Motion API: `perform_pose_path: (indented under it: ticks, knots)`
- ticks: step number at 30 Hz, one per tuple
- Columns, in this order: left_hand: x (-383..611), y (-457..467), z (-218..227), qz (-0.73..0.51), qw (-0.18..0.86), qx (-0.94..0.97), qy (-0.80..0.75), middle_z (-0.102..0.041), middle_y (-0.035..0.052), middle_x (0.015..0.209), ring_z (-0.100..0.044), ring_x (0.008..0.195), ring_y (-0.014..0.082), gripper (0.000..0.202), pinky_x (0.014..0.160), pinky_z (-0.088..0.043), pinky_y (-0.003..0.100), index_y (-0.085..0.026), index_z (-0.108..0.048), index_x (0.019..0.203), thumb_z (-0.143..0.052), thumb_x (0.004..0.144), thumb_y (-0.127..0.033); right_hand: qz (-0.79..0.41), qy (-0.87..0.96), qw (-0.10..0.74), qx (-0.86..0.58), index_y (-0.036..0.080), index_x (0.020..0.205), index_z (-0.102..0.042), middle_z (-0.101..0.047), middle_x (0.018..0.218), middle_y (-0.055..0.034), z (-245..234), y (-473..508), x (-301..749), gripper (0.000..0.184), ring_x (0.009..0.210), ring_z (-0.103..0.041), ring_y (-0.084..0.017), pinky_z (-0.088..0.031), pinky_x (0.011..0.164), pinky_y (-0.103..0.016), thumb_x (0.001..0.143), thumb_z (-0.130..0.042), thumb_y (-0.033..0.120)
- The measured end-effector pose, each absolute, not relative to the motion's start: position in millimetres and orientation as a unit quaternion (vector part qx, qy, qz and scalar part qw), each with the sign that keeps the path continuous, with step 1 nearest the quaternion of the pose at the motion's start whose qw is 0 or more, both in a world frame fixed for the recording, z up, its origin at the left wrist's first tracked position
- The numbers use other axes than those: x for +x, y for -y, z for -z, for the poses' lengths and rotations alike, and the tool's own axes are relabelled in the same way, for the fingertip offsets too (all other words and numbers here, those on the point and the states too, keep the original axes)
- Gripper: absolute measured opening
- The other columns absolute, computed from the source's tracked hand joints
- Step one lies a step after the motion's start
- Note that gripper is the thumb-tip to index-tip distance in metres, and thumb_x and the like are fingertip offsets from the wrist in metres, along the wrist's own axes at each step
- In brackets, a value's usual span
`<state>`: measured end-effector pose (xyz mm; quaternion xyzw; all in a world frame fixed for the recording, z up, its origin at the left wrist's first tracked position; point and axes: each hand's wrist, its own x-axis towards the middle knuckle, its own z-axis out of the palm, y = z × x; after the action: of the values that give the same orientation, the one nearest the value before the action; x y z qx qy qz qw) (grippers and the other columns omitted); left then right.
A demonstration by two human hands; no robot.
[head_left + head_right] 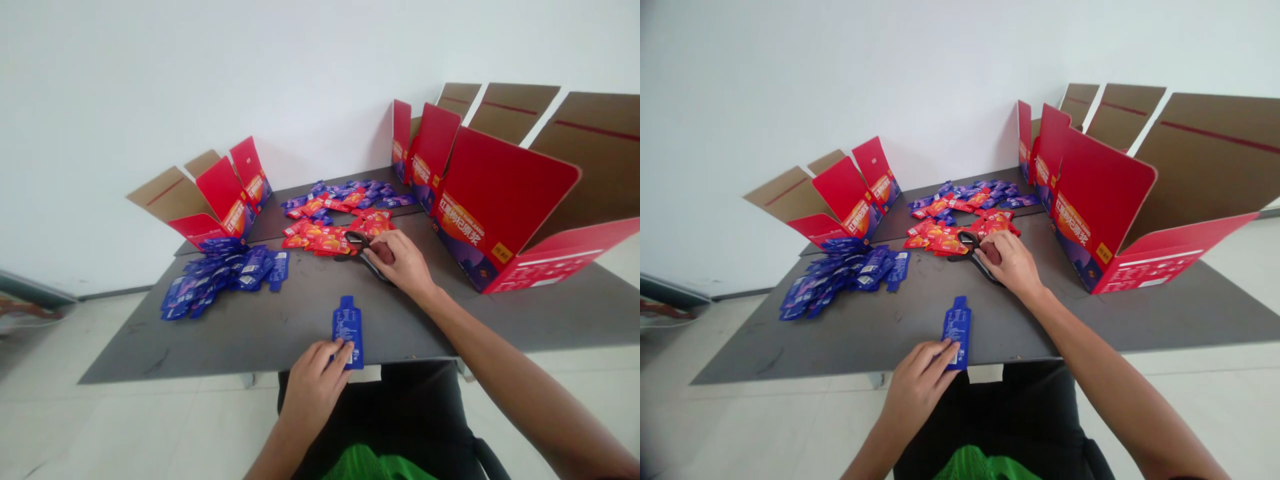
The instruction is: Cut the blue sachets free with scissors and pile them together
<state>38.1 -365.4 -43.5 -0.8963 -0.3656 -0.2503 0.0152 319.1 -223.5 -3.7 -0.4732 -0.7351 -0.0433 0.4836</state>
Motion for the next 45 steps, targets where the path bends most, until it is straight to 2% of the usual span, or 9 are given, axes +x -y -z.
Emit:
perform_pose_path:
  ticks: [5, 12, 16, 22, 26, 30, 33, 40, 45]
  knots:
    - [39, 364, 33, 0.38, -0.008, -0.829, 0.409, -0.074, 0.0085, 0.106, -0.073, 0.092, 0.0174, 0.038, 0.085, -0.063, 0.029, -0.02, -0.061, 0.138, -0.059, 0.101, -0.014, 0.036, 0.722, 0.499, -0.478, 0.025, 0.106, -0.062, -0.069, 0.106, -0.0084, 2, 223, 322, 0.018, 0.101, -0.065, -0.028, -0.054, 0.089, -0.044, 0.099, -0.063, 0.042]
    - [47, 349, 37, 0.467, -0.119, -0.693, 0.535, -0.074, 0.003, 0.093, -0.07, 0.06, 0.0106, 0.032, 0.053, -0.06, 0.02, -0.019, -0.063, 0.134, -0.056, 0.104, -0.031, 0.021, 0.7, 0.512, -0.496, 0.025, 0.1, -0.064, -0.068, 0.099, -0.0076, -1, 225, 326, 0.018, 0.094, -0.065, -0.028, -0.053, 0.083, -0.043, 0.098, -0.063, 0.043]
    - [49, 346, 35, 0.404, -0.084, -0.711, 0.57, -0.073, 0.0016, 0.08, -0.07, 0.062, 0.0138, 0.02, 0.061, -0.058, 0.024, -0.019, -0.072, 0.104, -0.059, 0.102, -0.035, 0.017, 0.698, 0.514, -0.498, 0.025, 0.102, -0.064, -0.069, 0.101, -0.0082, 1, 227, 328, 0.019, 0.095, -0.065, -0.028, -0.054, 0.084, -0.044, 0.097, -0.064, 0.044]
    - [43, 352, 25, 0.25, -0.093, -0.769, 0.58, -0.07, -0.0015, 0.074, -0.065, 0.062, 0.0148, 0.021, 0.061, -0.05, 0.024, -0.023, -0.072, 0.106, -0.06, 0.102, -0.04, 0.024, 0.714, 0.5, -0.49, 0.024, 0.102, -0.064, -0.068, 0.1, -0.0082, 8, 227, 327, 0.02, 0.094, -0.065, -0.028, -0.054, 0.083, -0.043, 0.097, -0.065, 0.043]
    - [32, 359, 29, 0.254, -0.035, -0.804, 0.537, -0.067, 0.0036, 0.086, -0.066, 0.076, 0.018, 0.024, 0.073, -0.055, 0.03, -0.022, -0.073, 0.115, -0.057, 0.104, -0.037, 0.013, 0.735, 0.477, -0.482, 0.024, 0.102, -0.063, -0.069, 0.099, -0.0082, 12, 225, 326, 0.02, 0.095, -0.065, -0.029, -0.054, 0.081, -0.043, 0.098, -0.063, 0.043]
    - [20, 366, 42, 0.294, 0.035, -0.845, 0.445, -0.067, 0.0123, 0.12, -0.066, 0.109, 0.0257, 0.027, 0.096, -0.057, 0.043, -0.02, -0.071, 0.124, -0.062, 0.101, -0.032, 0.01, 0.751, 0.466, -0.468, 0.024, 0.104, -0.062, -0.069, 0.103, -0.0091, 6, 228, 320, 0.019, 0.097, -0.065, -0.028, -0.054, 0.084, -0.044, 0.099, -0.062, 0.042]
    - [13, 370, 52, 0.283, 0.028, -0.87, 0.403, -0.064, 0.0129, 0.137, -0.061, 0.126, 0.0285, 0.035, 0.107, -0.053, 0.047, -0.02, -0.066, 0.133, -0.065, 0.1, -0.032, -0.001, 0.76, 0.467, -0.452, 0.024, 0.107, -0.062, -0.069, 0.106, -0.0085, -6, 244, 295, 0.016, 0.1, -0.065, -0.028, -0.054, 0.088, -0.043, 0.1, -0.062, 0.039]
    - [12, 369, 63, 0.275, 0.012, -0.876, 0.396, -0.07, 0.0104, 0.131, -0.062, 0.126, 0.0279, 0.034, 0.107, -0.053, 0.047, -0.018, -0.066, 0.134, -0.064, 0.101, -0.028, -0.052, 0.868, 0.329, -0.368, 0.023, 0.113, -0.061, -0.069, 0.114, -0.0071, 13, 288, 217, 0.012, 0.099, -0.064, -0.023, -0.053, 0.088, -0.037, 0.102, -0.062, 0.029]
    - [11, 367, 67, 0.286, -0.011, -0.873, 0.394, -0.07, 0.0097, 0.133, -0.061, 0.127, 0.0275, 0.036, 0.106, -0.053, 0.047, -0.019, -0.065, 0.135, -0.064, 0.1, -0.027, 0.002, 0.844, 0.282, -0.457, 0.021, 0.11, -0.063, -0.067, 0.109, -0.009, 23, 250, 240, 0.014, 0.098, -0.064, -0.026, -0.053, 0.085, -0.04, 0.1, -0.063, 0.032]
